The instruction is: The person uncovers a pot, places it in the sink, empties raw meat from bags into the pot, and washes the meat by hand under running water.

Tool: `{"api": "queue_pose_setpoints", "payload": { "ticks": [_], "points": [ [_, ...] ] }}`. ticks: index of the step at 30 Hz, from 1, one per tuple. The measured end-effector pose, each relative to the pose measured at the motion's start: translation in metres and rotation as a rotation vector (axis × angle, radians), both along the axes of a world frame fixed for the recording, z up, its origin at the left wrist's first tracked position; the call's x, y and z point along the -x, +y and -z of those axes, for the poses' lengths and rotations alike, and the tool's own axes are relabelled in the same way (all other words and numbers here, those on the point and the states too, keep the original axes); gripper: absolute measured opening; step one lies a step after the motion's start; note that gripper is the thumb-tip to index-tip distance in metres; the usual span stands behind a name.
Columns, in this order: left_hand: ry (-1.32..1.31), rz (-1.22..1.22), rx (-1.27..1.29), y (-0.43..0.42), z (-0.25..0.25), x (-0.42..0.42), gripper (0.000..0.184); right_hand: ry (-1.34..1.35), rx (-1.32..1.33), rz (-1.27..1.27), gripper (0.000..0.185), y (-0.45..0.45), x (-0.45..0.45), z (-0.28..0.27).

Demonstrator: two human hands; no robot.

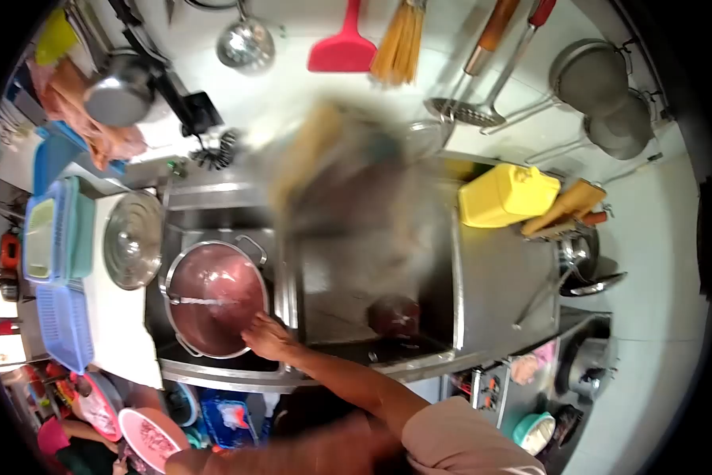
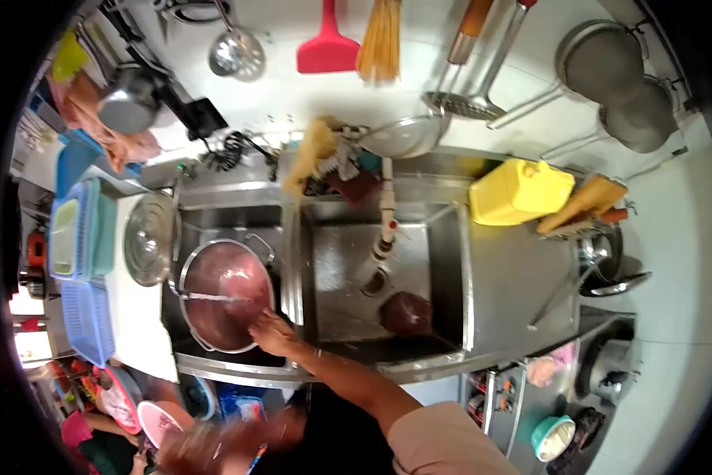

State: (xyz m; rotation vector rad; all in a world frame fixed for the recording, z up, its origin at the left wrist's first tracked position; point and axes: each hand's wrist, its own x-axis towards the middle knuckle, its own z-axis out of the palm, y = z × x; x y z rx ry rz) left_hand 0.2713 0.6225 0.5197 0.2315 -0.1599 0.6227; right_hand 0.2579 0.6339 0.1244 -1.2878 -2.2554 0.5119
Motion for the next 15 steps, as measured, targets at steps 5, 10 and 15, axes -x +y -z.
{"api": "queue_pose_setpoints", "payload": {
  "ticks": [5,10,15],
  "points": [
    [0.448,0.090,-0.267,0.012,0.026,0.028,0.046,0.012,-0.026,0.002,0.010,0.003,-0.005,-0.007],
    [0.476,0.110,-0.309,0.016,0.035,0.042,0.046,-0.012,0.107,-0.054,0.016,0.007,-0.001,-0.019],
    [0.454,0.095,-0.336,0.015,0.037,0.052,0.047,-0.015,0.109,-0.093,0.009,0.010,0.000,-0.013]
  ]
}}
